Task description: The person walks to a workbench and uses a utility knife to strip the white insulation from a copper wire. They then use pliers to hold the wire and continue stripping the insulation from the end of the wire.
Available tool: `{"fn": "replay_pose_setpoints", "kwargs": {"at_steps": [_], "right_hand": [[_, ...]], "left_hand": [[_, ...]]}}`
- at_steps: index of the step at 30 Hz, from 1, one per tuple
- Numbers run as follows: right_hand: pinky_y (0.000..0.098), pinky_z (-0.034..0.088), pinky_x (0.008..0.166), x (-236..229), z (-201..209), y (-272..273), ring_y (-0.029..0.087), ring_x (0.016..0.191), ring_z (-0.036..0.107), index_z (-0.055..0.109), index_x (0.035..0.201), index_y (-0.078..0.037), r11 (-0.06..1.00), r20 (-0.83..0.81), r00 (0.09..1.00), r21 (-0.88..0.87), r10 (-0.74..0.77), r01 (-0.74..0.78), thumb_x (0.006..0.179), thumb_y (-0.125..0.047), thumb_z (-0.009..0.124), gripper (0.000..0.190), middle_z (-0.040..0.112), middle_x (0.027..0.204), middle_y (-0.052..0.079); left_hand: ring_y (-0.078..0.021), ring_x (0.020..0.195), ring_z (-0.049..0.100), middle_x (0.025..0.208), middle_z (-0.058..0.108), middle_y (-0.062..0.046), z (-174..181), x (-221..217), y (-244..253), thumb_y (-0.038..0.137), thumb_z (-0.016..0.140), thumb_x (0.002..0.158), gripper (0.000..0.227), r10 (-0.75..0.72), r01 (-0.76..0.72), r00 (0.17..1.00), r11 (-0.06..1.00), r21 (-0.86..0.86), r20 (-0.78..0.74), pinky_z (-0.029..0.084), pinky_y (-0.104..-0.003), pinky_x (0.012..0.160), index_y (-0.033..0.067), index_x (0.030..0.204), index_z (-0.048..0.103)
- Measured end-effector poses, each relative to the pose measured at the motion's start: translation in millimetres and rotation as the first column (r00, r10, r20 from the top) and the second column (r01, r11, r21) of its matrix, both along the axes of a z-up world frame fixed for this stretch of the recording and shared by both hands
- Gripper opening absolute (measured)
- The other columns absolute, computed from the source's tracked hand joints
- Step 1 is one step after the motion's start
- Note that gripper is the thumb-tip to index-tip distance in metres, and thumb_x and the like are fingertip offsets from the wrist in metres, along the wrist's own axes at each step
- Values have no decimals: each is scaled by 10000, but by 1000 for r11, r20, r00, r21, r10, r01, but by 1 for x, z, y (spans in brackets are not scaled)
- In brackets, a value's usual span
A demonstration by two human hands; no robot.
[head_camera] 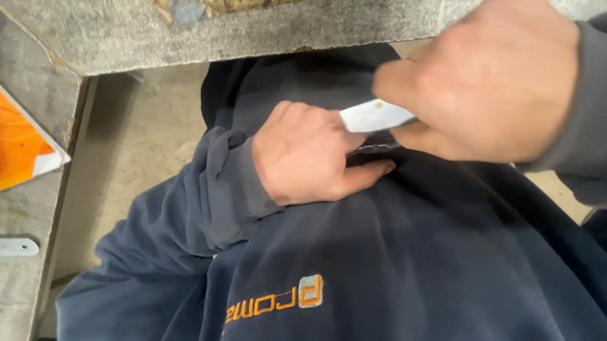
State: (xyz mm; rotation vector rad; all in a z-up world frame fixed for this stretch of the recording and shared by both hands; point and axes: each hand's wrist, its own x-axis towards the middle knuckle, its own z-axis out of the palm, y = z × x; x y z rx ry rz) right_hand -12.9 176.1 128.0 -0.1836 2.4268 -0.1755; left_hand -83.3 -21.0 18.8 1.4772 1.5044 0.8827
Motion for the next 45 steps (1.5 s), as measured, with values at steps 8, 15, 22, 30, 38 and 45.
{"fn": "replay_pose_setpoints", "kwargs": {"at_steps": [8, 15, 22, 30, 38, 45], "right_hand": [[362, 430, 471, 19, 9, 17, 229, 504, 620, 711, 866, -177, 989, -333, 934, -105, -130, 100, 819, -361, 809, 213, 625, 572, 16], [316, 424, 483, 63, 28, 11, 151, 656, 621, 721, 1107, -139, 991, -341, 932, 2, -126, 135, 788, -385, 787, 408, 593, 668, -41], [297, 445, 506, 69, 29, 5, 160, 582, 542, 737, 1153, -106, 990, -351, 933, -78, 83, -117, 742, -160, 676, 420, 500, 644, -24], [275, 427, 544, 59, 27, 14, 145, 649, 541, 706, 1189, -8, 961, -481, 845, -21, 233, -277, 780, -117, 649, 427, 522, 756, 5], [308, 418, 473, 63, 27, 15, 167, 582, 540, 717, 1211, 25, 967, -419, 894, -113, 161, -227, 732, -128, 679, 504, 508, 670, 16], [302, 440, 494, 59, 27, 10, 170, 600, 560, 689, 1195, 29, 956, -433, 899, -234, 58, -175, 711, -109, 648, 505, 561, 709, 28]], "left_hand": [[-362, 654, 670, 723, 701, -84, 6, -4, 6, 475, 737, 833, 392, -47, 46, 999, 996, -77, -18, 503, -461, 552, 86, 784, 731], [-328, 592, 664, 686, 673, -79, 13, 6, -2, 471, 728, 864, 389, 51, -58, 989, 997, -46, -139, 485, -449, 493, 95, 765, 709], [-309, 551, 643, 643, 635, -84, 17, 11, -6, 447, 735, 880, 393, 105, -117, 970, 992, -44, -218, 457, -446, 451, 93, 722, 666], [-319, 554, 649, 641, 651, -82, 16, 6, -2, 435, 742, 875, 373, 83, -86, 983, 996, -13, -162, 459, -446, 449, 86, 757, 681], [-319, 553, 653, 632, 653, -80, 15, 4, -1, 431, 749, 862, 384, 81, -83, 986, 997, -7, -149, 455, -450, 444, 82, 723, 670], [-318, 554, 652, 633, 652, -82, 14, 1, -1, 426, 749, 865, 387, 64, -65, 989, 998, -5, -136, 461, -445, 448, 77, 723, 661]]}}
